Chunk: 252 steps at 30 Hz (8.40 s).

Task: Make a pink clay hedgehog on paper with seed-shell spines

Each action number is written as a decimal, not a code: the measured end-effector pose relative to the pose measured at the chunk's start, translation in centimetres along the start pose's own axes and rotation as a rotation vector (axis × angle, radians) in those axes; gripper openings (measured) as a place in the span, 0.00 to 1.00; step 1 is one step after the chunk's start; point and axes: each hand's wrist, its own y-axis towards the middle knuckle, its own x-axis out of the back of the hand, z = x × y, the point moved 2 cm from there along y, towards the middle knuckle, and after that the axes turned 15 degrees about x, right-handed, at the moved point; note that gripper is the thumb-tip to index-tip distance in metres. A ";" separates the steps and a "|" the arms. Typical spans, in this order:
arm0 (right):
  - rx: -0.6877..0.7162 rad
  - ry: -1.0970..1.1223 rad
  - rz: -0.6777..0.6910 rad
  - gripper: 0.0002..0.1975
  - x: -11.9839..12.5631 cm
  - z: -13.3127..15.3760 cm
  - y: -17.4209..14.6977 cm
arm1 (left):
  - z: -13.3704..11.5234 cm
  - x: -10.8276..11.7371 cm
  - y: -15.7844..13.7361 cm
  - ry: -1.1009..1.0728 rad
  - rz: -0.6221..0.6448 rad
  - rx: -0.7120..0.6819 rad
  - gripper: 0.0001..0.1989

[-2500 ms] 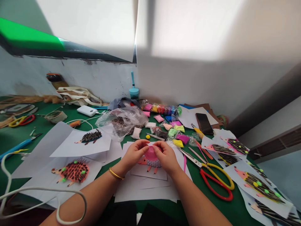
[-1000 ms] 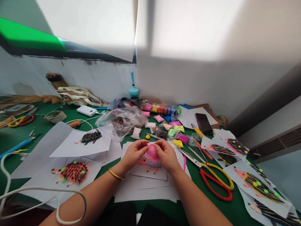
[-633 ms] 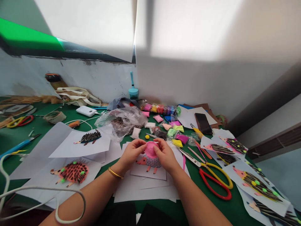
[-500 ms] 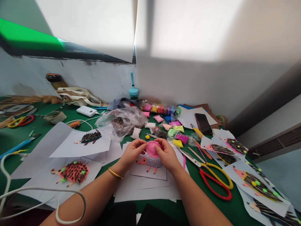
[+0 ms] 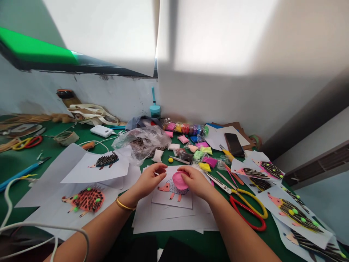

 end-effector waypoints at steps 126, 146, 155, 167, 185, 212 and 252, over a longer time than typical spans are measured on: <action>-0.242 -0.175 0.413 0.40 7.1 2.6 -9.6 | -2.4 -0.8 -0.1 -0.911 0.194 0.437 0.15; -0.166 0.237 0.133 0.48 1.2 4.1 -9.1 | -5.5 -4.0 -2.8 -1.251 0.294 0.382 0.15; -0.237 0.255 0.107 0.45 1.6 4.7 -9.4 | -5.7 -4.6 -2.8 -1.210 0.314 0.370 0.16; -0.247 0.232 0.041 0.43 1.8 3.6 -10.3 | -5.7 -5.3 -2.8 -1.136 0.321 0.365 0.16; -0.462 -0.162 -0.053 0.33 4.7 0.9 -12.1 | -4.6 -5.8 -1.9 -1.055 0.338 0.492 0.17; -0.097 -0.211 0.085 0.24 2.1 3.5 -3.7 | -1.9 -1.8 0.2 -0.003 0.474 0.067 0.28; -0.123 -0.140 0.046 0.15 -1.0 -0.6 -2.6 | 1.5 -0.2 -2.1 0.546 0.171 -0.139 0.33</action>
